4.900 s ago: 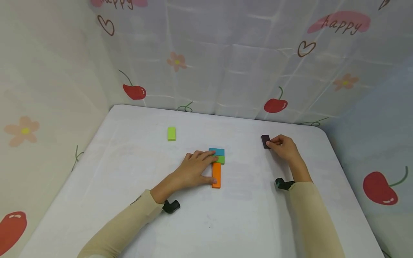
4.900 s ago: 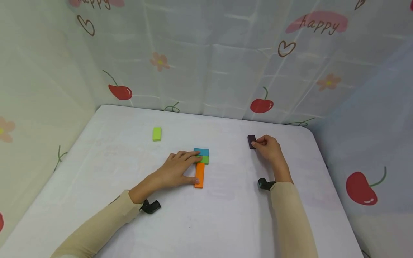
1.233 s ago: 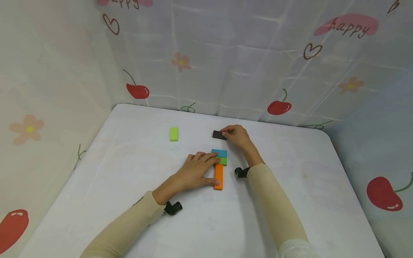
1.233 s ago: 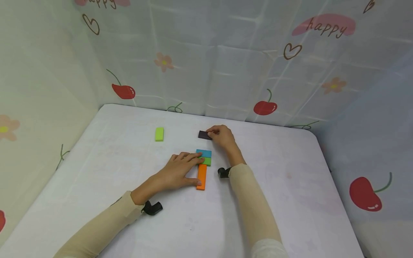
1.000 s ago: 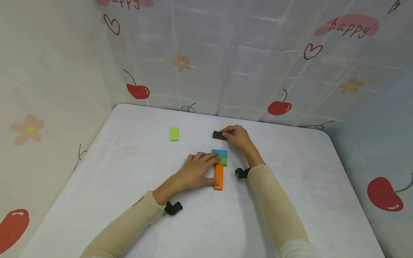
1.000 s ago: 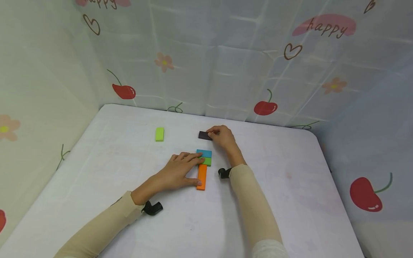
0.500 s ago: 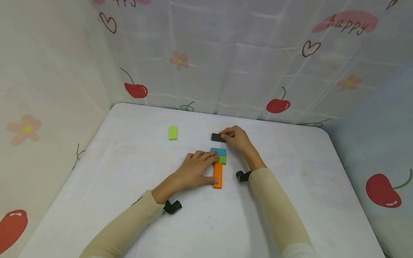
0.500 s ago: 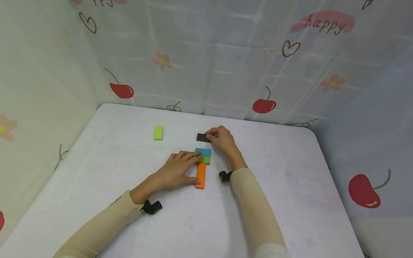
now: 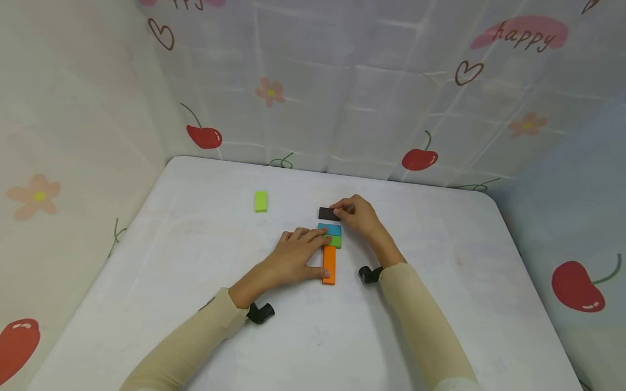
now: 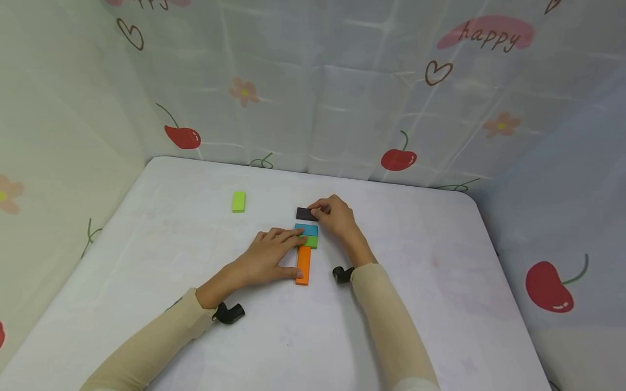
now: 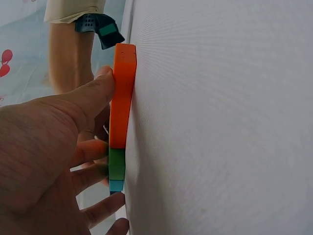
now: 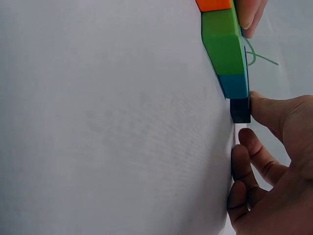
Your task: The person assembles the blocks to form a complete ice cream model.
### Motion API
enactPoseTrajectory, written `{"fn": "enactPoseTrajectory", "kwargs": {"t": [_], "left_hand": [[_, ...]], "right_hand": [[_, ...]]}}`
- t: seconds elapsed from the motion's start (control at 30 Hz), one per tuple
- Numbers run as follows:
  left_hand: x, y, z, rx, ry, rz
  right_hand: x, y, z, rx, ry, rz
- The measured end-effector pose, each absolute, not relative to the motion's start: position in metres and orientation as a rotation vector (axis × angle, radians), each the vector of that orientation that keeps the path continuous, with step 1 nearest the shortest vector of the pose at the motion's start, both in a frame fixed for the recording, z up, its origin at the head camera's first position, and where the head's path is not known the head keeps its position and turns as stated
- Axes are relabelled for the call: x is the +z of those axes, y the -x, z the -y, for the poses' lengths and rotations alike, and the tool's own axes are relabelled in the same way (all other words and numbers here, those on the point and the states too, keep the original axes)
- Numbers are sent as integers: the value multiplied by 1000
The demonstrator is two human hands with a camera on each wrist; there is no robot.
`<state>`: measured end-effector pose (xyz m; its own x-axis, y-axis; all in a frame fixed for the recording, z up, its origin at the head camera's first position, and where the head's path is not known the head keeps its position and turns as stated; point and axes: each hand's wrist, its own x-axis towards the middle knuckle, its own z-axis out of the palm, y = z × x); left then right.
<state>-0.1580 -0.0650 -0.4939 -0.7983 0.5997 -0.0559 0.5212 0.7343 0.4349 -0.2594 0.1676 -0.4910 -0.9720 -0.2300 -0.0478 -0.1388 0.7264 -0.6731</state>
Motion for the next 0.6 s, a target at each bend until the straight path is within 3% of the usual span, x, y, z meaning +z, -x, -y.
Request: {"fn": "enactPoseTrajectory", "kwargs": {"t": [0.6], "left_hand": [[-490,158,66,606,-884,-2736]], "right_hand": [[-492,248,-169,-1027,308,-2796]]}}
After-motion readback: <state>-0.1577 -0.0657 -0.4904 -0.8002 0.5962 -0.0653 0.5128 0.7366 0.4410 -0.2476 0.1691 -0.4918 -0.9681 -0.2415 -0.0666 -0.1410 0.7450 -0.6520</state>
